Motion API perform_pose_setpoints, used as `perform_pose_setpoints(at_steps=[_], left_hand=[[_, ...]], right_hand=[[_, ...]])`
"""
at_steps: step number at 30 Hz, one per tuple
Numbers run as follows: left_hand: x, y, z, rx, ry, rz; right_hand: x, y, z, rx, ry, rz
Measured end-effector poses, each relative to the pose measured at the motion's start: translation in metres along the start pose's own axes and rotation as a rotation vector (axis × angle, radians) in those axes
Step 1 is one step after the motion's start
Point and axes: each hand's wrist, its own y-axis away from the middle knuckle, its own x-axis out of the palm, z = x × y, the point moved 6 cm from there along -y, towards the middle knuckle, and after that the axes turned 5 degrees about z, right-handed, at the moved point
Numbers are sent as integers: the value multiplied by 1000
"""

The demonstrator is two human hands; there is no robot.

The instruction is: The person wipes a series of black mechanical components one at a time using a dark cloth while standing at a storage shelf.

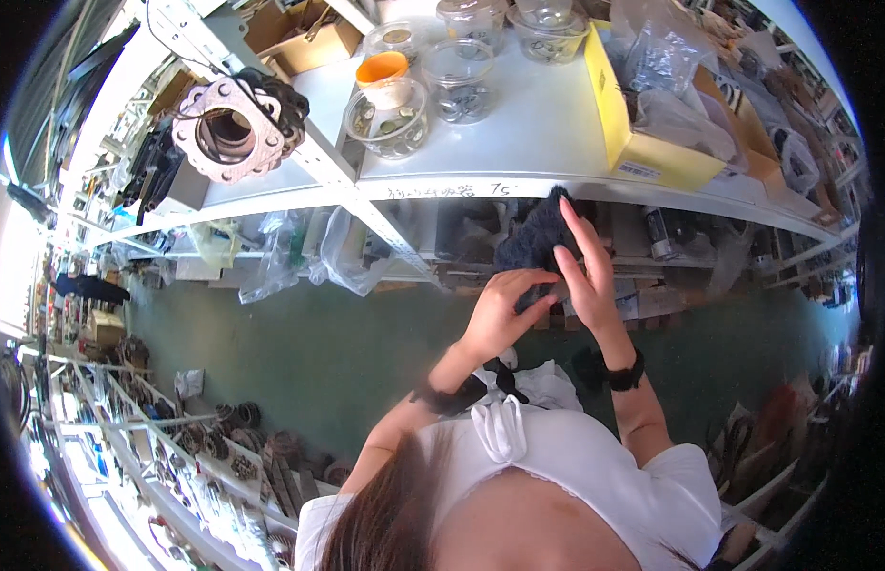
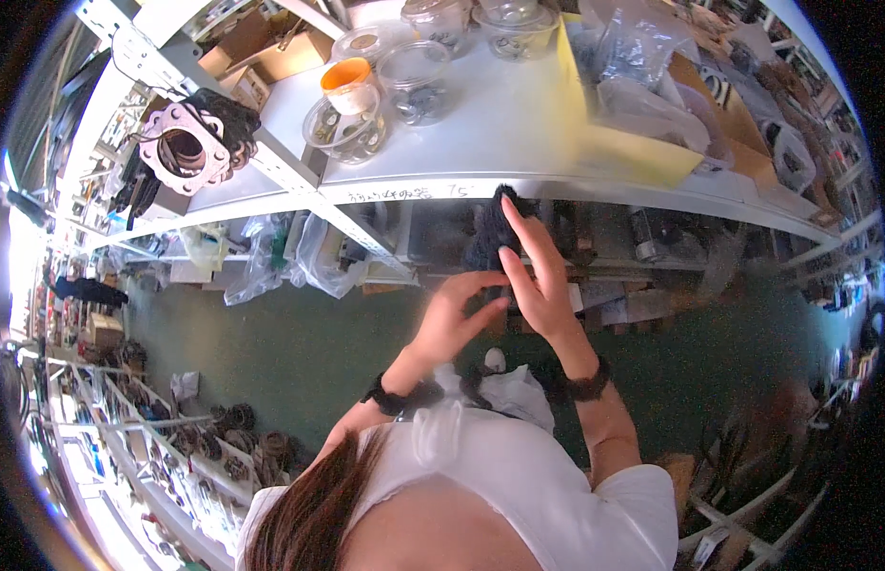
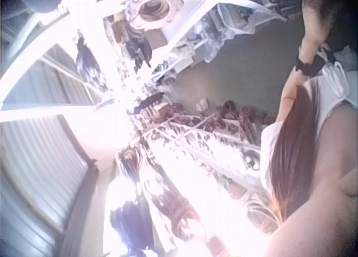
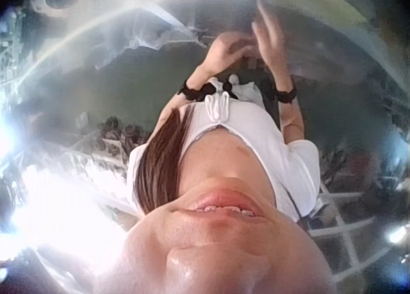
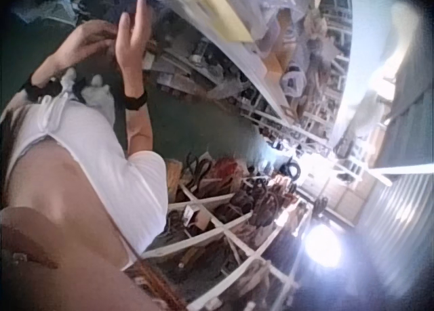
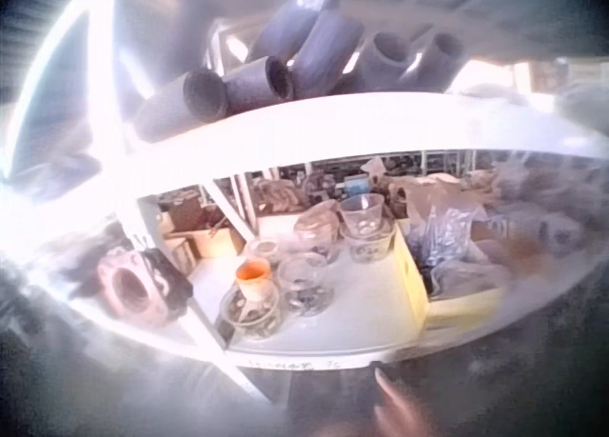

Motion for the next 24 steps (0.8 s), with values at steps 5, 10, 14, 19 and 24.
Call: perform_pose_setpoints(at_steps=[5,10,14,19,24], left_hand=[[-13,17,7,-104,-33,-49],[-16,51,31,-229,-63,-106],[-13,66,40,-257,-57,-48],[-16,71,45,-256,-46,75],[-40,89,50,-168,-60,139]], right_hand=[[38,-42,-25,-253,585,48],[71,-46,-19,-265,748,88],[86,-51,-14,-279,811,85],[91,-57,-12,-216,868,119],[101,-63,0,-199,891,43]])
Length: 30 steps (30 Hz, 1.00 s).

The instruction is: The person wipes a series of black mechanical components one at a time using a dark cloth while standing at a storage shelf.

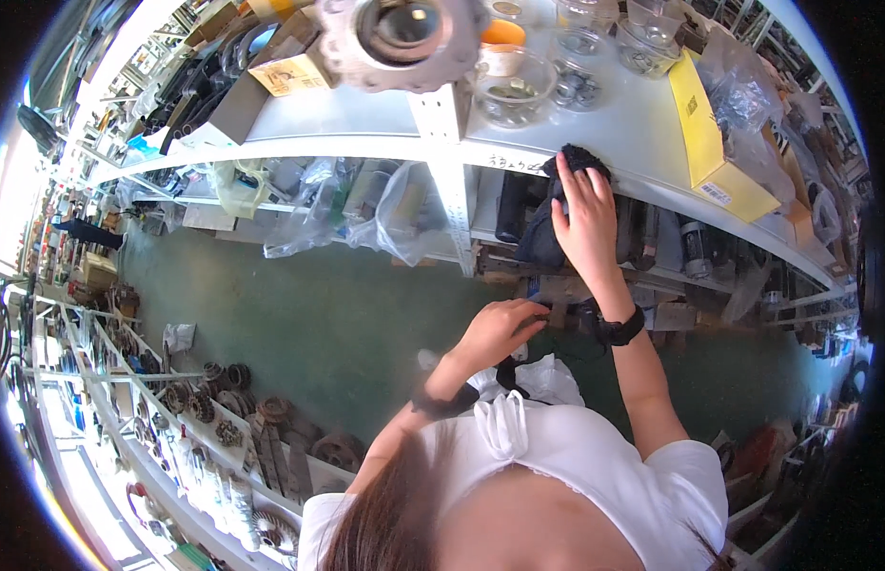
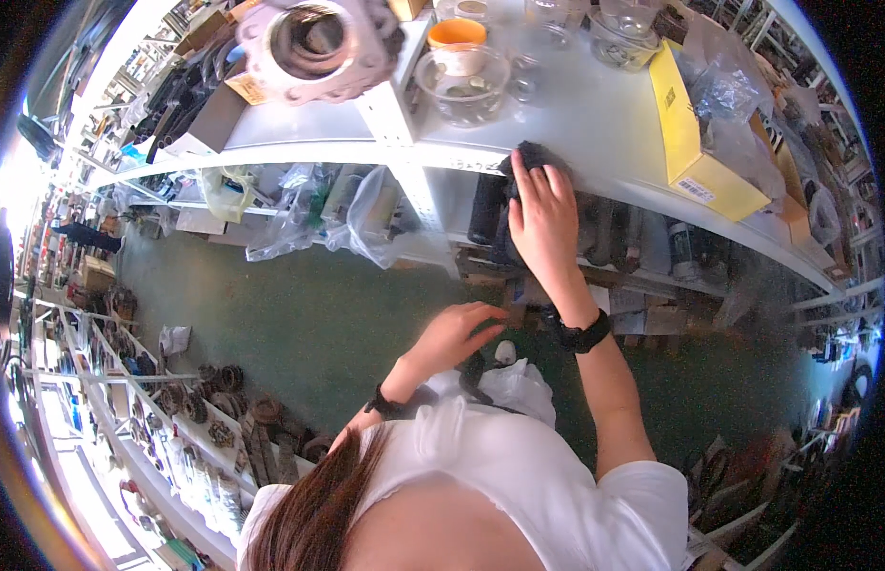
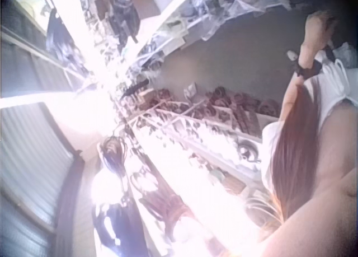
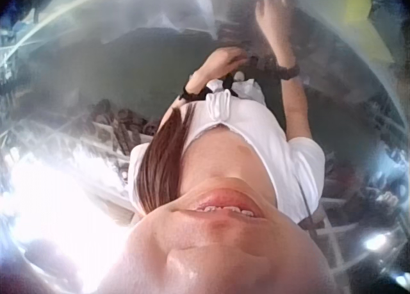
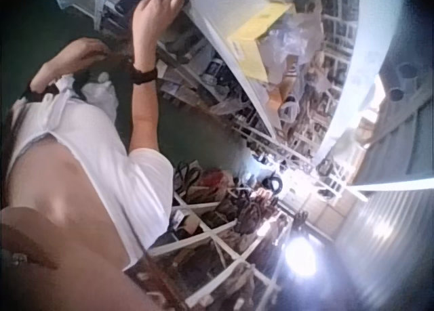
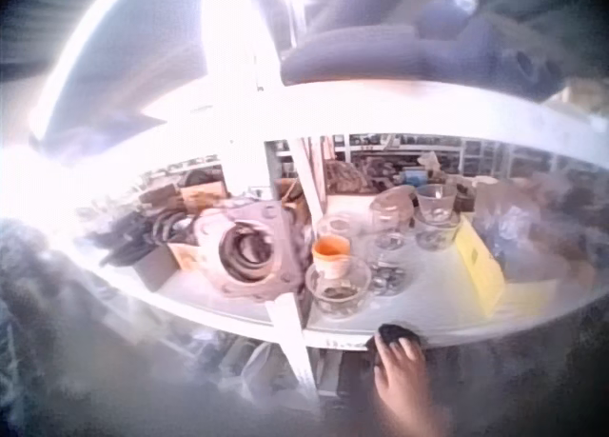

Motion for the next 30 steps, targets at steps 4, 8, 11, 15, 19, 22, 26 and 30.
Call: perform_pose_setpoints(at_steps=[4,8,11,15,19,22,26,30], left_hand=[[-45,30,21,12,-24,-110],[-99,62,44,-136,134,-349],[-132,83,67,-180,91,-499],[-160,95,73,-152,34,-609],[-181,89,65,-98,-47,-657],[-196,86,58,-21,-146,-737],[-219,90,60,35,-324,-865],[-230,90,73,-155,157,-791]], right_hand=[[3,4,29,-1,-252,-55],[15,16,82,85,-632,122],[28,10,109,136,-802,187],[37,-3,144,210,-1113,218],[37,-12,173,243,-1193,318],[33,-20,188,181,-1185,347],[31,-39,192,62,-937,210],[35,-62,202,-92,-736,22]])
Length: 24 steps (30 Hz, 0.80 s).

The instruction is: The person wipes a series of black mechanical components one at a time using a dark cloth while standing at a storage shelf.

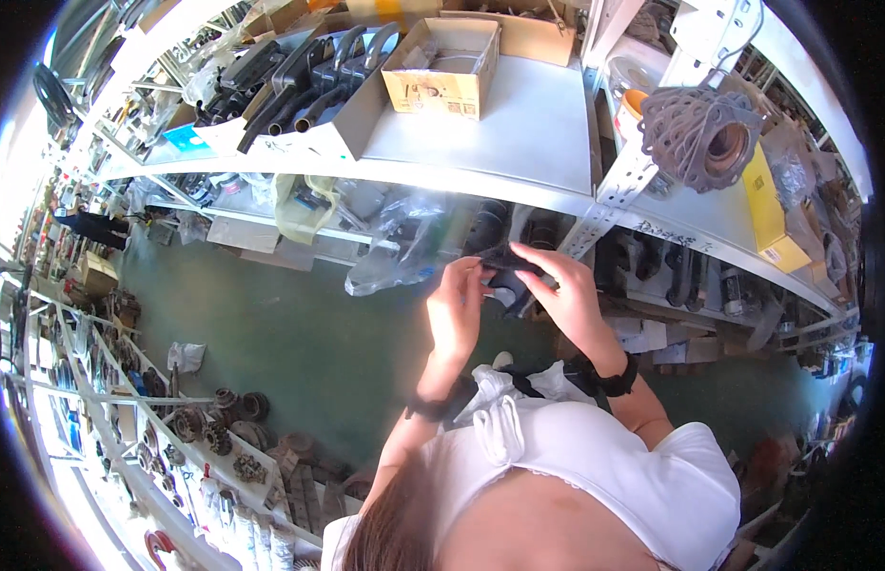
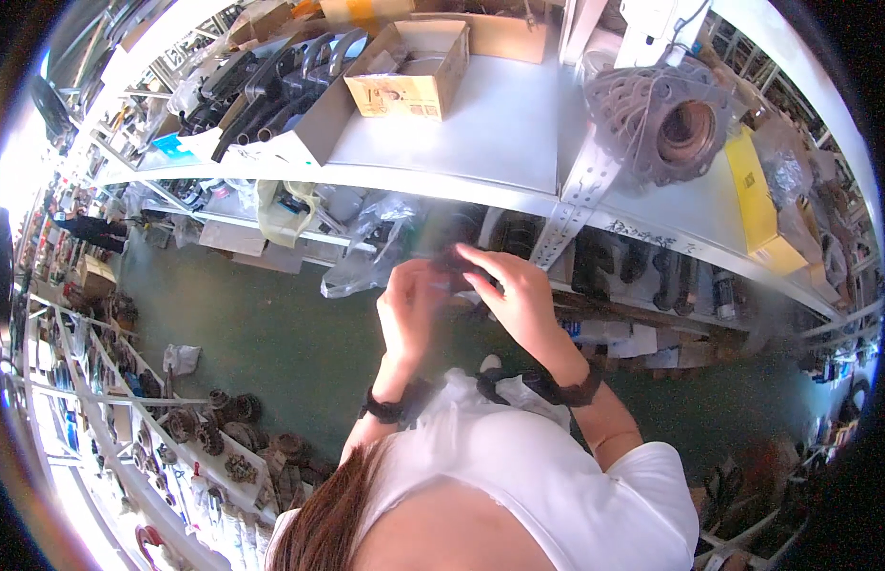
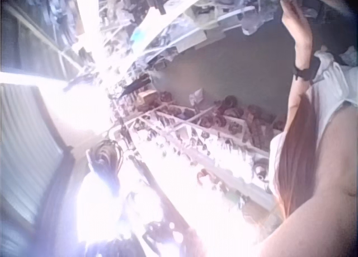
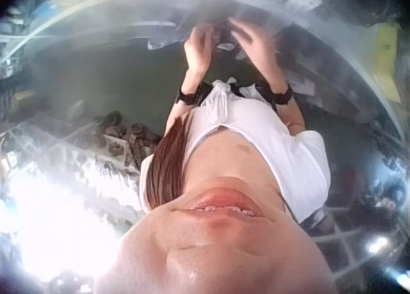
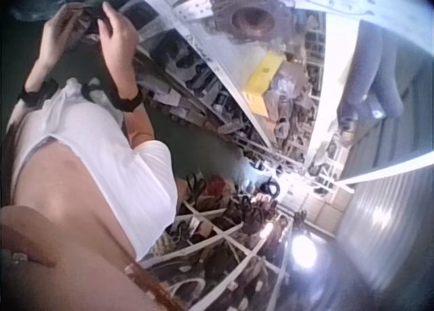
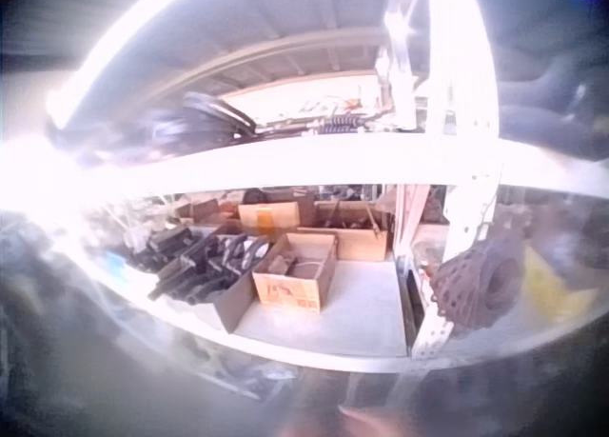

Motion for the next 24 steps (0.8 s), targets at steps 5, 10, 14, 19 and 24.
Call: perform_pose_setpoints(at_steps=[5,10,14,19,24], left_hand=[[0,-7,14,112,21,-234],[8,-25,-17,313,-224,-364],[29,-76,-48,534,-296,-146],[83,-123,-7,450,-828,265],[87,-131,-5,591,-845,455]], right_hand=[[4,-17,-7,50,10,70],[-15,-35,-11,158,-247,-74],[-33,-60,-4,36,-64,-284],[6,-72,-59,209,348,-64],[20,-70,-81,273,462,-41]])
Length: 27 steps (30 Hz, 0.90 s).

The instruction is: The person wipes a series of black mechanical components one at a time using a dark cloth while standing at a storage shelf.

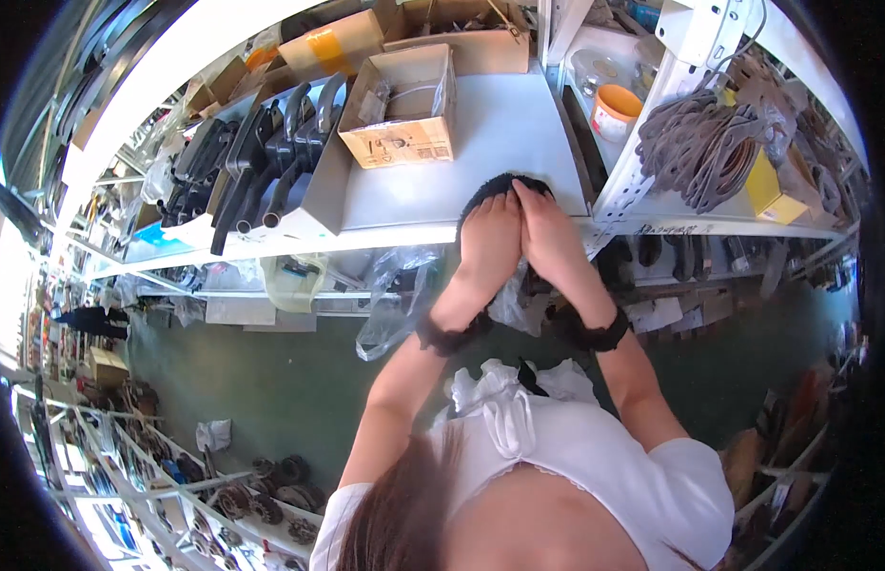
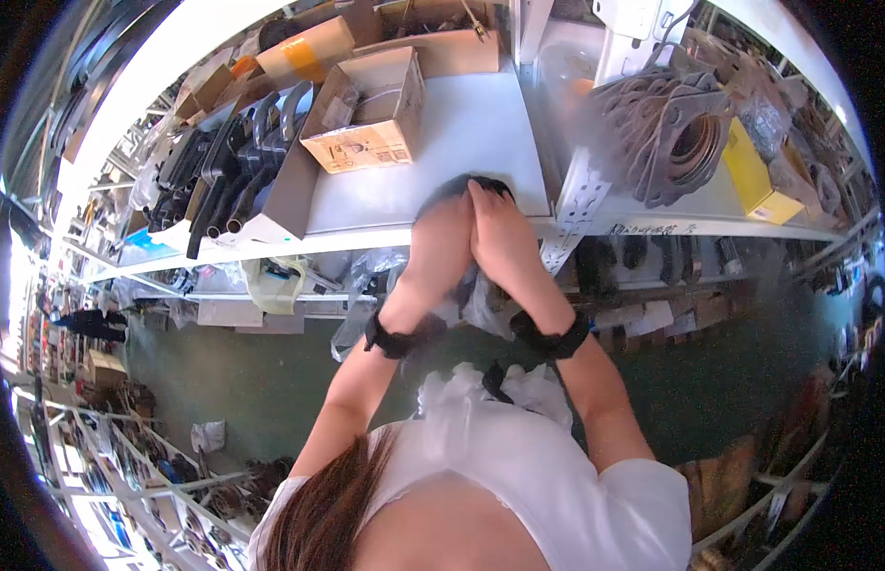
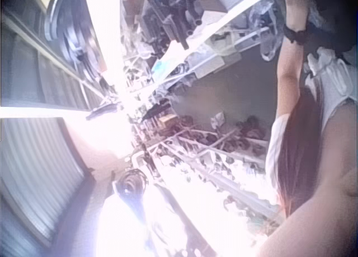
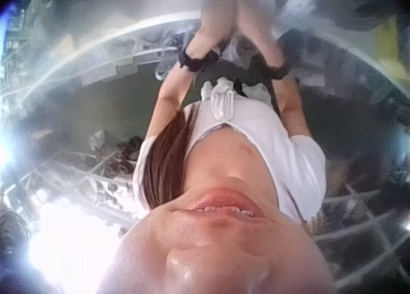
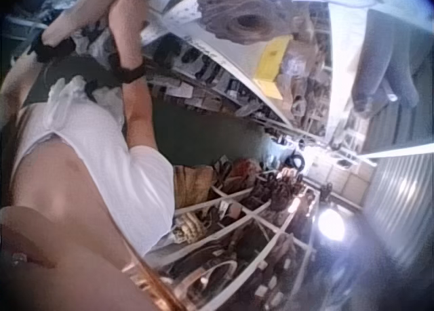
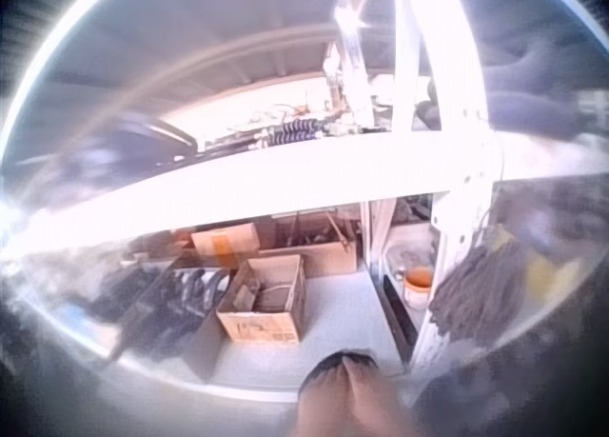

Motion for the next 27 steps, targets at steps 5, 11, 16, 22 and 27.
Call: perform_pose_setpoints(at_steps=[5,11,16,22,27], left_hand=[[-3,-18,1,131,-22,92],[24,-69,-2,264,-144,502],[62,-124,23,74,-143,653],[65,-152,44,101,-73,722],[93,-183,57,169,-94,744]], right_hand=[[-4,-13,-8,138,-19,219],[-2,-43,-42,204,74,383],[6,-91,-66,254,262,439],[18,-122,-94,429,374,430],[16,-136,-110,438,385,464]])
